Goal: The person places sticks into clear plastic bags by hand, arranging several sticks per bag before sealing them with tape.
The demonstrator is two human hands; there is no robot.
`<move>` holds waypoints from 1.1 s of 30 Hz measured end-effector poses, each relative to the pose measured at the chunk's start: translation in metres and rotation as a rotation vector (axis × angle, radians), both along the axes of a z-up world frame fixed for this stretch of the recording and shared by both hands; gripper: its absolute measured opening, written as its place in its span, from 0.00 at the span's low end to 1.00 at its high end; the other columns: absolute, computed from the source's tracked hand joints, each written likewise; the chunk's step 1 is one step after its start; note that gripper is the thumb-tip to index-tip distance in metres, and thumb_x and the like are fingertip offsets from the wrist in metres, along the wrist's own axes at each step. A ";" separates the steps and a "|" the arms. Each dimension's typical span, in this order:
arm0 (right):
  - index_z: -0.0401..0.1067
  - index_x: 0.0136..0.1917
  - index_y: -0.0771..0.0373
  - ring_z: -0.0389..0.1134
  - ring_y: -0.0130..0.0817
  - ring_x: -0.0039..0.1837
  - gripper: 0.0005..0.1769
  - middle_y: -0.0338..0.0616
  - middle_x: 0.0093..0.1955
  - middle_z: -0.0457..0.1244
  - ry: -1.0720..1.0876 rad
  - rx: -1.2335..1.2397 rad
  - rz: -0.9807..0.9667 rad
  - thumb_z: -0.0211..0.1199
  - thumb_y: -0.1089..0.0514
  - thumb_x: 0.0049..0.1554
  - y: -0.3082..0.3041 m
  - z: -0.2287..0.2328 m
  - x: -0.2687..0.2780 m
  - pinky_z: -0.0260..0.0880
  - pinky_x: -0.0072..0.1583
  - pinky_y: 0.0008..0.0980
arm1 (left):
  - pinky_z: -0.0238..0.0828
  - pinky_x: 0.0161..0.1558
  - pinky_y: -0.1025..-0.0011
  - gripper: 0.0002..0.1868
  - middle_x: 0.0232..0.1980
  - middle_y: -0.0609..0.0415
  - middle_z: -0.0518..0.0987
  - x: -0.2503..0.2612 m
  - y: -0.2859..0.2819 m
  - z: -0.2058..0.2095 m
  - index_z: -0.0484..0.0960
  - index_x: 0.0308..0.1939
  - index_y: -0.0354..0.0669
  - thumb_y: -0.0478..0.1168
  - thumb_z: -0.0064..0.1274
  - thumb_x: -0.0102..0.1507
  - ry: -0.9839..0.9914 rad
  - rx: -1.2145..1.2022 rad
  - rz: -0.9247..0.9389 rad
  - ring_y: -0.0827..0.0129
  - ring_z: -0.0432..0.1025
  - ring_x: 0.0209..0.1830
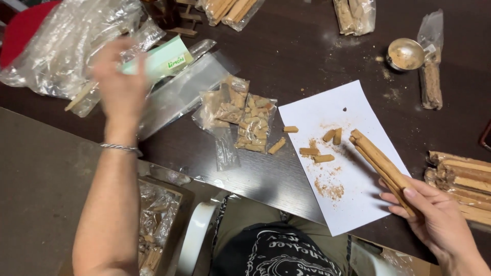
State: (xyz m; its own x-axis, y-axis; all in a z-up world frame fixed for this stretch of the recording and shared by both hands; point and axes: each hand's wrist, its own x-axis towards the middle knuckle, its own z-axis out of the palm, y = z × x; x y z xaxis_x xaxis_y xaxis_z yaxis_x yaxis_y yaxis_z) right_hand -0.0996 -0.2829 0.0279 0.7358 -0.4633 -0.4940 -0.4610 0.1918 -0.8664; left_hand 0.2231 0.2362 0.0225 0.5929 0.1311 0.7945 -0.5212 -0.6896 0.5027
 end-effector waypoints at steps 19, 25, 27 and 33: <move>0.73 0.65 0.75 0.73 0.42 0.56 0.20 0.56 0.59 0.70 -0.493 -1.443 0.291 0.69 0.65 0.61 0.016 -0.032 0.010 0.73 0.63 0.35 | 0.79 0.31 0.54 0.06 0.27 0.52 0.80 0.012 -0.122 -0.005 0.85 0.44 0.43 0.38 0.55 0.72 0.378 0.822 -0.231 0.55 0.78 0.29; 0.78 0.64 0.65 0.70 0.52 0.64 0.21 0.53 0.59 0.72 -0.347 -1.373 0.223 0.73 0.59 0.57 0.021 -0.035 0.014 0.70 0.69 0.45 | 0.75 0.50 0.51 0.11 0.43 0.51 0.83 0.033 -0.110 -0.030 0.85 0.55 0.53 0.43 0.57 0.69 0.449 0.720 -0.185 0.51 0.79 0.49; 0.78 0.64 0.67 0.70 0.53 0.65 0.21 0.55 0.59 0.71 -0.346 -1.361 0.225 0.72 0.60 0.57 0.025 -0.028 0.015 0.69 0.69 0.46 | 0.74 0.50 0.50 0.10 0.43 0.50 0.84 0.038 -0.107 -0.030 0.86 0.55 0.52 0.42 0.57 0.69 0.466 0.651 -0.192 0.49 0.79 0.48; 0.69 0.71 0.72 0.67 0.57 0.70 0.33 0.64 0.68 0.66 -0.409 -1.362 0.291 0.72 0.58 0.56 0.019 -0.026 0.011 0.67 0.72 0.48 | 0.74 0.53 0.51 0.19 0.51 0.48 0.83 0.014 -0.111 0.019 0.81 0.60 0.45 0.40 0.62 0.65 0.679 0.514 -0.234 0.52 0.78 0.52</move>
State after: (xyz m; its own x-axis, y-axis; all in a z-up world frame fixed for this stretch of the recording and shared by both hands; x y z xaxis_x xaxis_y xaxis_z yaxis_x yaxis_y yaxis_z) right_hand -0.0884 -0.2635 0.0022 0.8627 -0.2053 0.4622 -0.0198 -0.9269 -0.3747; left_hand 0.2375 0.1247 0.0416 0.9251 -0.3296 0.1883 -0.3791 -0.8287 0.4119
